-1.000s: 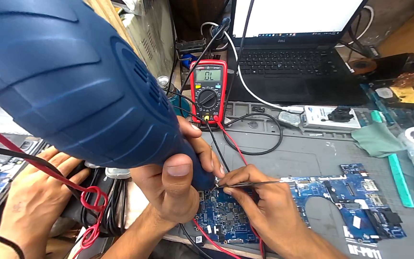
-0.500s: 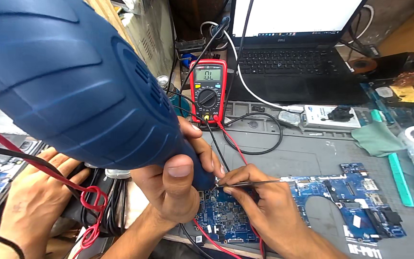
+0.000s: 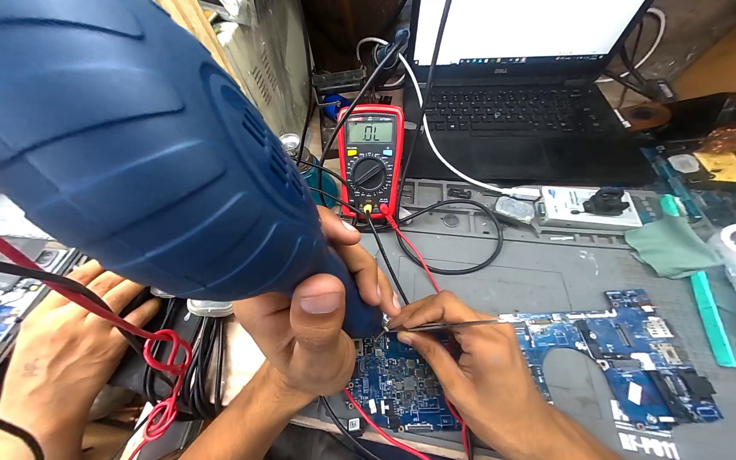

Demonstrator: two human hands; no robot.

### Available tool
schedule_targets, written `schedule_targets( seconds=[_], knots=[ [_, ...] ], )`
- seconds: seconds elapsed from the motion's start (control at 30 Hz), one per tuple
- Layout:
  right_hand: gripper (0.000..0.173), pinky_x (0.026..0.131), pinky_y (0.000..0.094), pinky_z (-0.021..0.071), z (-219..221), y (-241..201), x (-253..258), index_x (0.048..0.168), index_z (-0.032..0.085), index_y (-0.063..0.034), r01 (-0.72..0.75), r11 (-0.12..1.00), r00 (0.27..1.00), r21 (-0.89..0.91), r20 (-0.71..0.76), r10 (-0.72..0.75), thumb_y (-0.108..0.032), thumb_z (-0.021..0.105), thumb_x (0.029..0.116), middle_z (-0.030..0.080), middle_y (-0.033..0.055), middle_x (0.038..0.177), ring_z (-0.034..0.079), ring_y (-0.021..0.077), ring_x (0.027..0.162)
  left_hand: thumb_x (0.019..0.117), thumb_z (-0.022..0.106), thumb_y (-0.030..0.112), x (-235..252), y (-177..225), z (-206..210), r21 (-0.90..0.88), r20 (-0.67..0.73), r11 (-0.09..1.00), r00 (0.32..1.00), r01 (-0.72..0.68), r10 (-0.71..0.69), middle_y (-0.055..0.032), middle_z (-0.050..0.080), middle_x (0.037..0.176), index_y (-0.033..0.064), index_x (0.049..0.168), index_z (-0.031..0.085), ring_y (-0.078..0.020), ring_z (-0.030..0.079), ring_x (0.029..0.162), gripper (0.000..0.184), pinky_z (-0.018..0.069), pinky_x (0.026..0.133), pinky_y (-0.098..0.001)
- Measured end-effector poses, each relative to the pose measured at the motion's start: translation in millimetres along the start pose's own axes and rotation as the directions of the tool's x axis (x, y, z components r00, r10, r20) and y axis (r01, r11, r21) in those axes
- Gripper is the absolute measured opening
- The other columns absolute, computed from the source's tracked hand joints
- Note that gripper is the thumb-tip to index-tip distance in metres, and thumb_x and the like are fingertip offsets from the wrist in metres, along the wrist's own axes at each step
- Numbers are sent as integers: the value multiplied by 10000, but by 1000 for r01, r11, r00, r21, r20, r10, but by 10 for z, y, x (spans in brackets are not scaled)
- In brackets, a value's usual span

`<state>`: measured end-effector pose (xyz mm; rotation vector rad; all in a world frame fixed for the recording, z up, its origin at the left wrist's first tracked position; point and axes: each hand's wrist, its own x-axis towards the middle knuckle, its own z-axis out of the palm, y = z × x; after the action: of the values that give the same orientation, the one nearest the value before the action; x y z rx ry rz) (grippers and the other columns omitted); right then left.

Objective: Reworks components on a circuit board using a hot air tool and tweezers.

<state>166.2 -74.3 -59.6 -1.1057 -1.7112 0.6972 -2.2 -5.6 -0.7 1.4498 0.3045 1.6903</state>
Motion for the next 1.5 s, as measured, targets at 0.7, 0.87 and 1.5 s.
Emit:
schedule_targets(
  seconds=[0.7, 0.87, 1.5],
  knots=[
    [50, 797, 214, 631, 7, 4, 0, 1045, 675, -136, 2, 1000, 1000, -7, -2, -2, -159, 651, 1007, 738, -59, 1020, 719, 39, 926, 1031, 572, 431, -2, 7, -3, 11, -13, 1000, 1000, 2, -1, -10, 597, 685, 110, 1137, 564, -166, 630, 538, 339, 606, 511, -337],
    [50, 794, 212, 630, 6, 8, 3, 1046, 674, -131, 6, 1000, 1000, 3, 0, -6, -148, 653, 1004, 737, -53, 1019, 720, 43, 923, 1035, 565, 431, -2, 3, -5, 15, -11, 1000, 1000, -3, 3, -12, 601, 684, 106, 1141, 564, -169, 630, 534, 342, 606, 508, -342],
    [55, 809, 210, 628, 7, 4, 0, 1045, 679, -132, 4, 1000, 1000, -8, 0, -4, -156, 645, 1009, 737, -55, 1022, 719, 40, 938, 1026, 577, 441, -6, 6, 7, 19, -13, 1000, 1000, -8, 8, -6, 601, 688, 113, 1127, 568, -165, 630, 538, 343, 607, 516, -339]
  ],
)
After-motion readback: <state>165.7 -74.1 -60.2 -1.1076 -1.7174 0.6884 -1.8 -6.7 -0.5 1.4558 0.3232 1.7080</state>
